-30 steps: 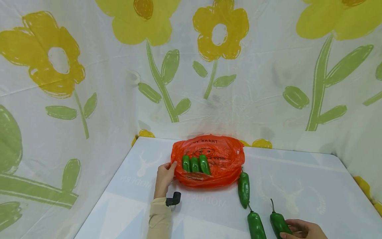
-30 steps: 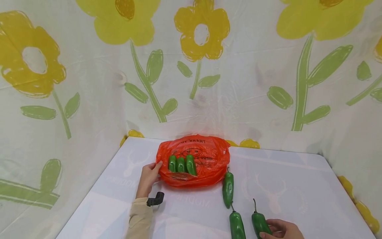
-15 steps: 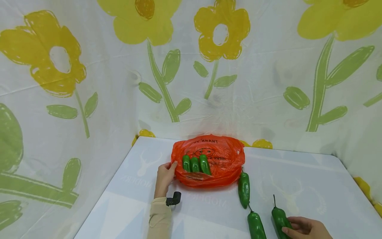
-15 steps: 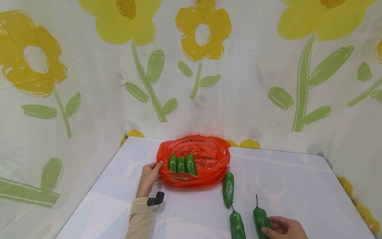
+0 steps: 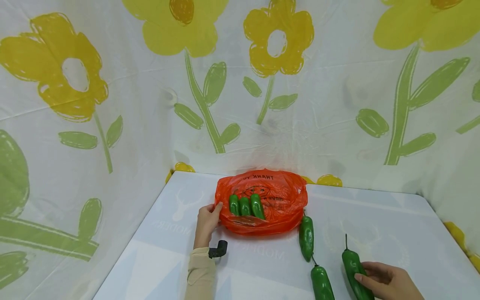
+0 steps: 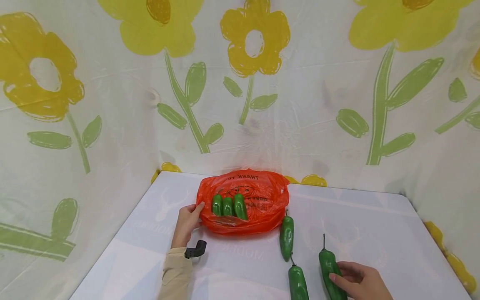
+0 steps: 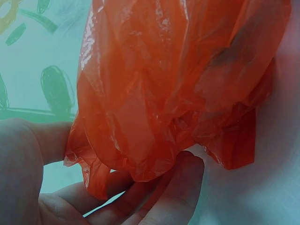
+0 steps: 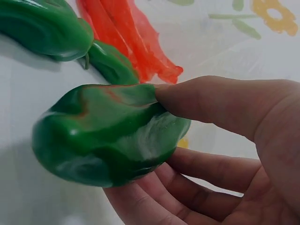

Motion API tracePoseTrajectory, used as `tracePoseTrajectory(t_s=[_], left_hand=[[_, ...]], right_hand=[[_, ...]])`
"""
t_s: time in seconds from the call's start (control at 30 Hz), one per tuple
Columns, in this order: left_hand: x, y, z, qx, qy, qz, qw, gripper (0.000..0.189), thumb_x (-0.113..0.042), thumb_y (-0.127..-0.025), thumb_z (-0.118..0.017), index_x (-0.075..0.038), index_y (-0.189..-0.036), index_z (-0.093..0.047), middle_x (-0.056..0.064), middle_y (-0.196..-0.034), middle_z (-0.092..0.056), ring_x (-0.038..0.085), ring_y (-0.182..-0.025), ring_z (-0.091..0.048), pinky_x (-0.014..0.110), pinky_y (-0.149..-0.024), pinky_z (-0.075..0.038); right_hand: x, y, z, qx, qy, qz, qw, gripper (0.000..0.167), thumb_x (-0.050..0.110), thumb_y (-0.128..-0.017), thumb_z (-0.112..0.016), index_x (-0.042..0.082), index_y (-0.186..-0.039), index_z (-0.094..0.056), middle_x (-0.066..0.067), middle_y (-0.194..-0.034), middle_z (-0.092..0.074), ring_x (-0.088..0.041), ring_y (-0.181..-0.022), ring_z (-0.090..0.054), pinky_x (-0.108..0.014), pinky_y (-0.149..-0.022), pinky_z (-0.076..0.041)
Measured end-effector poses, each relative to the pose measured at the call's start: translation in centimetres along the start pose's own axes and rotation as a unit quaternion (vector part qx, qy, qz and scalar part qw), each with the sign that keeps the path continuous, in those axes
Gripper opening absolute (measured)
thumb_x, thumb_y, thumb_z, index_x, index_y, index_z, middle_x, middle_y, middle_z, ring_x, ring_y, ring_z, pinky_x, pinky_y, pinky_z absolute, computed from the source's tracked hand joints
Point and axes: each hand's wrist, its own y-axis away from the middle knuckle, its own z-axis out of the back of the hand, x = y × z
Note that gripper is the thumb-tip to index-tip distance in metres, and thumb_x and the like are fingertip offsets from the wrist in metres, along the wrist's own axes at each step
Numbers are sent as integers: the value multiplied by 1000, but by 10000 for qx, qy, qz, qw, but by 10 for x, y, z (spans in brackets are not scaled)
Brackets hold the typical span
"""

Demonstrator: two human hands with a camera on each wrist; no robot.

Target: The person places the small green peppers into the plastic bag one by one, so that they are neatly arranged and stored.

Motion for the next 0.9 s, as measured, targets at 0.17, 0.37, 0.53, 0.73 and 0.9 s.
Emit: tracePoseTrajectory(t_s=[0.17,0.37,0.53,0.73,0.9], left_hand=[[1,0,0,6,27,-28,10000,54,-38,-104,-57,4,-138,-61,19,-116,-67,20,-85,-62,28,-74,-61],[0,0,0,-1,17,-48,10000,53,-38,-104,-57,4,-137,-62,18,-114,-68,20,-86,-62,27,-72,-60],[0,0,0,7,-70,6,10000,53,-39,-105,-57,3,-137,-62,17,-114,-67,21,-90,-61,28,-75,-59],[1,1,0,0,-82,-36,10000,53,-39,-105,-57,3,-137,-62,17,-113,-68,22,-90,-62,29,-76,-60],[1,1,0,1,-81,-46,10000,53,-39,-105,-57,3,-136,-63,17,-112,-68,22,-89,-61,27,-74,-59]], right_hand=[[10,3,3,-42,-146,7,9999,74,43,-88,-80,-13,-132,-61,-10,-105,-77,-19,-92,-72,-35,-74,-63],[22,5,6,10,-80,62,9999,80,48,-90,-76,-14,-135,-58,-19,-112,-76,-21,-95,-74,-41,-79,-64],[29,4,10,105,46,168,9998,79,52,-93,-71,-13,-136,-58,-21,-118,-75,-24,-100,-74,-44,-82,-64],[40,1,12,91,64,264,9996,80,55,-93,-70,-12,-137,-59,-22,-121,-74,-24,-102,-74,-43,-84,-63],[49,-1,13,102,82,333,9994,79,54,-92,-72,-10,-136,-60,-20,-121,-75,-23,-100,-74,-44,-85,-63]])
